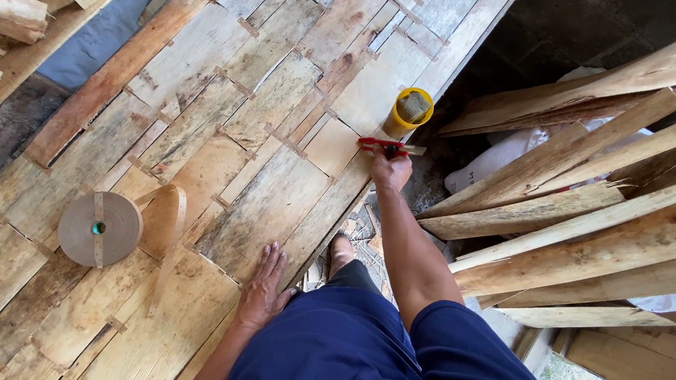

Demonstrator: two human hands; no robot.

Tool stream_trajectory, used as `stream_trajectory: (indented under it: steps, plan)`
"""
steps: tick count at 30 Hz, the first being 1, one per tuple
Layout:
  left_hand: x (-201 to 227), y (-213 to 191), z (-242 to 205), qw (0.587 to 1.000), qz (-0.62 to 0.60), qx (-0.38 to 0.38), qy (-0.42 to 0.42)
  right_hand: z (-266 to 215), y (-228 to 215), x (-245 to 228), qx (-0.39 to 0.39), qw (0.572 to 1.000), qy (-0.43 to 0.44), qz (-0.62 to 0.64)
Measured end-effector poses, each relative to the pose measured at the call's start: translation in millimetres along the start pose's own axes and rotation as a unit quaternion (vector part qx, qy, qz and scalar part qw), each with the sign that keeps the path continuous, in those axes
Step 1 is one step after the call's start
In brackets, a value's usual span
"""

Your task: Applying wood patches or adhesive veneer tape to a wooden surface and trimming it with a utility knife.

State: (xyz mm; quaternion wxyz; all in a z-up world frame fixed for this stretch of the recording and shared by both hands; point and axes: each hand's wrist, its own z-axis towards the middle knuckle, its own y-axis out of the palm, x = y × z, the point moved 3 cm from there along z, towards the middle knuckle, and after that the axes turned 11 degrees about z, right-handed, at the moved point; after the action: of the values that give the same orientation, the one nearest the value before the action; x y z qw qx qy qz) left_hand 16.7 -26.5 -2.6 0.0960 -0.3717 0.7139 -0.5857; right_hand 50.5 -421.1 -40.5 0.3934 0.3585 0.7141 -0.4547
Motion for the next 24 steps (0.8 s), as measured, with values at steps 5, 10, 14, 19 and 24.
stream_trajectory:
  steps: [5, 10, 14, 19, 24]
  plan:
    - [-1, 3, 1, 1.000, 0.008, -0.009, -0.003, 0, -1, 9, 0.019, 0.999, 0.002, 0.041]
    - [0, 2, 1, 1.000, 0.010, -0.020, -0.014, 1, 0, 16, 0.014, 0.999, -0.003, 0.051]
    - [-1, 4, 0, 1.000, 0.001, -0.010, -0.011, -4, -4, 16, 0.004, 0.998, -0.016, 0.060]
    - [0, 6, 2, 1.000, 0.007, -0.021, -0.016, -10, -10, 14, -0.006, 1.000, 0.006, 0.012]
    - [2, 3, 0, 1.000, 0.013, -0.017, -0.014, -16, -13, 19, -0.040, 0.999, -0.014, -0.015]
